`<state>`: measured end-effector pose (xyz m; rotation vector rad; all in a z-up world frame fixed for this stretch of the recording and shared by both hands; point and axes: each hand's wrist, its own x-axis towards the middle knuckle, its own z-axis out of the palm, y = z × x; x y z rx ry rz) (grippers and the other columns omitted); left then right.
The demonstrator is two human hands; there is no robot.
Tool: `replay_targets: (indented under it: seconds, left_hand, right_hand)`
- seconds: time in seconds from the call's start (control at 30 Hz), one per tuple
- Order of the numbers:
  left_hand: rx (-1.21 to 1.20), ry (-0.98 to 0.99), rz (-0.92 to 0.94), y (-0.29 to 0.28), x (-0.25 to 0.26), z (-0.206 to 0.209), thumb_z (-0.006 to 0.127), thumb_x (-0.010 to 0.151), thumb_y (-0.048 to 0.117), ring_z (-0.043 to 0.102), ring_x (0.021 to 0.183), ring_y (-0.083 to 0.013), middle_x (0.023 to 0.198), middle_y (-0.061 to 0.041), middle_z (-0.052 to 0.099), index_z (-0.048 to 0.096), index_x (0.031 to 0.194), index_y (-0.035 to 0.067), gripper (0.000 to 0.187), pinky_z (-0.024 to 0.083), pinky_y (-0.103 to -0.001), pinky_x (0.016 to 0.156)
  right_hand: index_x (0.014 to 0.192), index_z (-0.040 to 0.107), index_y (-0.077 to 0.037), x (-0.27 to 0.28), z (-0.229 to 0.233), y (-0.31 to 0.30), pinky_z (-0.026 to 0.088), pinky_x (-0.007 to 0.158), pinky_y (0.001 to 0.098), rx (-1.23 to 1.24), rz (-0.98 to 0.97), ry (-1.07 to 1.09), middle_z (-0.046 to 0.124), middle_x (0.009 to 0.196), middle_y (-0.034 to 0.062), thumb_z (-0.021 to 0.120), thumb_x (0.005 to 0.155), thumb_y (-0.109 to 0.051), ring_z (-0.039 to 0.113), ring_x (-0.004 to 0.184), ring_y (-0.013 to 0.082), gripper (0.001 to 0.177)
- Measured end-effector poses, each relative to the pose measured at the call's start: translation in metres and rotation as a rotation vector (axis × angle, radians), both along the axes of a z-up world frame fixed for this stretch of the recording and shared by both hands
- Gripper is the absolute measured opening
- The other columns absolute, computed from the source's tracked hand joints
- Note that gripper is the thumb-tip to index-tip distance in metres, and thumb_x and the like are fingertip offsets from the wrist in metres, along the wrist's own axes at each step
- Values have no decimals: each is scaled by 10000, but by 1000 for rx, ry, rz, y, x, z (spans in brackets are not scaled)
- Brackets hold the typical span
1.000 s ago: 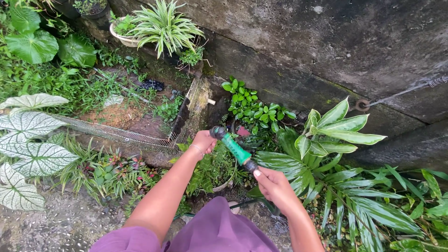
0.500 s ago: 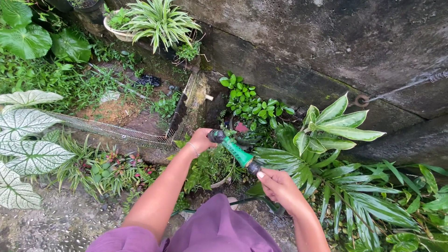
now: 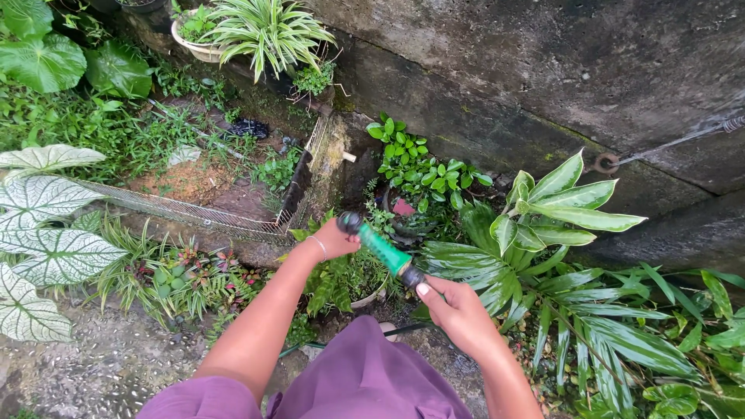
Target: Watering various potted and garden plants using a garden hose with a spray nozzle.
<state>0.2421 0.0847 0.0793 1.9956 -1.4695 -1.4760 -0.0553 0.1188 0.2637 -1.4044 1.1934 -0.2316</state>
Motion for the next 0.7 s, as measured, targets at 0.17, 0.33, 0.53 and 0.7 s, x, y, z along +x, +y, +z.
replay_targets:
  seconds: [0.17, 0.33, 0.53, 0.7]
  left_hand:
    - [-241, 133, -80, 1, 6, -25, 754, 853, 197, 696, 829, -143, 868, 15, 729, 639, 843, 180, 117, 621, -363, 892]
    - [42, -8, 52, -2, 5, -18, 682, 961, 260, 558, 593, -96, 808, -32, 678, 684, 1019, 122, 150, 547, -237, 621]
    - [-5, 320, 200, -1, 1, 1, 609, 941, -27, 720, 798, -177, 926, -138, 742, 688, 1162, -1, 237, 654, -272, 796]
    - [-9, 558, 303, -8, -4, -30, 767, 717, -28, 739, 814, -190, 1063, -145, 794, 788, 1035, 12, 321, 637, -294, 863]
  right_hand:
    - [940, 806, -12, 5, 13, -1, 267, 459, 288, 42, 35, 68, 494, 528, 4, 614, 962, -187, 384, 480, 117, 261]
    - [997, 819, -1, -4, -2, -2, 274, 460, 281, 31, -21, 58, 483, 533, 0, 603, 972, -224, 383, 485, 116, 311]
    - [787, 675, -23, -13, -22, -2, 244, 447, 293, 40, -76, -39, 443, 531, -2, 598, 1010, -191, 350, 466, 118, 290]
    - [707, 634, -12, -29, -26, -7, 250, 430, 290, 170, 72, -73, 447, 499, 8, 603, 1009, -87, 339, 432, 116, 313]
